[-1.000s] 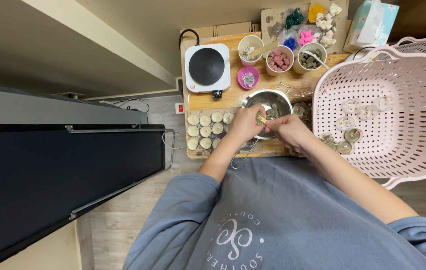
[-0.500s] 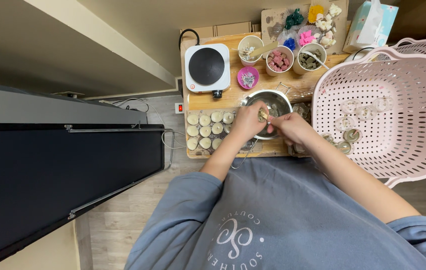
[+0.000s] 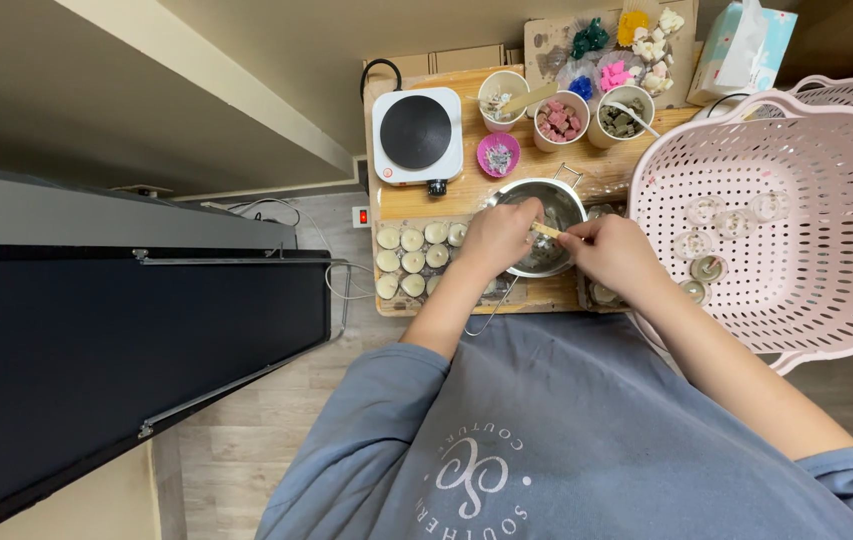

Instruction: The person is preparing small metal candle containers by using a wooden stick to secure wicks or clean the base before placing them into a basket.

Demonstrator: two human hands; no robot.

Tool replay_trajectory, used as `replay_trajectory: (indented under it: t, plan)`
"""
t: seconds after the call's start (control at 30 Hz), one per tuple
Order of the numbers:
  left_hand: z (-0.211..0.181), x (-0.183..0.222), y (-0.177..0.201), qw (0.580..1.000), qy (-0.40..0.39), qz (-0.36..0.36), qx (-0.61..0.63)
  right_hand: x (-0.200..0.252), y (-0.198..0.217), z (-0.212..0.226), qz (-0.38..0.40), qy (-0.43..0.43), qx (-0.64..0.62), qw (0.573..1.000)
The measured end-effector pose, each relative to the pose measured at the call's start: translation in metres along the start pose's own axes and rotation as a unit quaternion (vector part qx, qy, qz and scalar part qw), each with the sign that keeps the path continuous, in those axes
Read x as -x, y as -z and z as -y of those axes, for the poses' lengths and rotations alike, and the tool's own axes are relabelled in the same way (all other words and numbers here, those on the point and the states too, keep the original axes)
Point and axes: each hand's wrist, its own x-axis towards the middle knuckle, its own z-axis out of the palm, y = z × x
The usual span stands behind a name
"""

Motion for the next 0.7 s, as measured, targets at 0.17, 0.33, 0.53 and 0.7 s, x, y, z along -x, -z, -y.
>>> replay_trajectory:
  t: [0.17,0.33,0.53,0.7]
  plan:
    - [-0.001,0.004,-0.001,1.0,-0.01,0.005,0.017,0.002,-0.01,-0.007,-0.002,0.005,0.0,1.0]
    - [0.0,0.009,0.002,0.999,-0.024,0.019,0.02,-0.002,-0.029,-0.022,0.058,-0.028,-0.109,0.992]
    - [0.002,0.013,-0.006,0.999,-0.003,0.017,0.035,-0.002,-0.034,-0.022,0.051,-0.059,-0.151,0.985]
    - [0.0,0.018,-0.008,0.993,0.076,0.037,0.078,0.002,-0.036,-0.017,0.089,-0.094,-0.231,0.964]
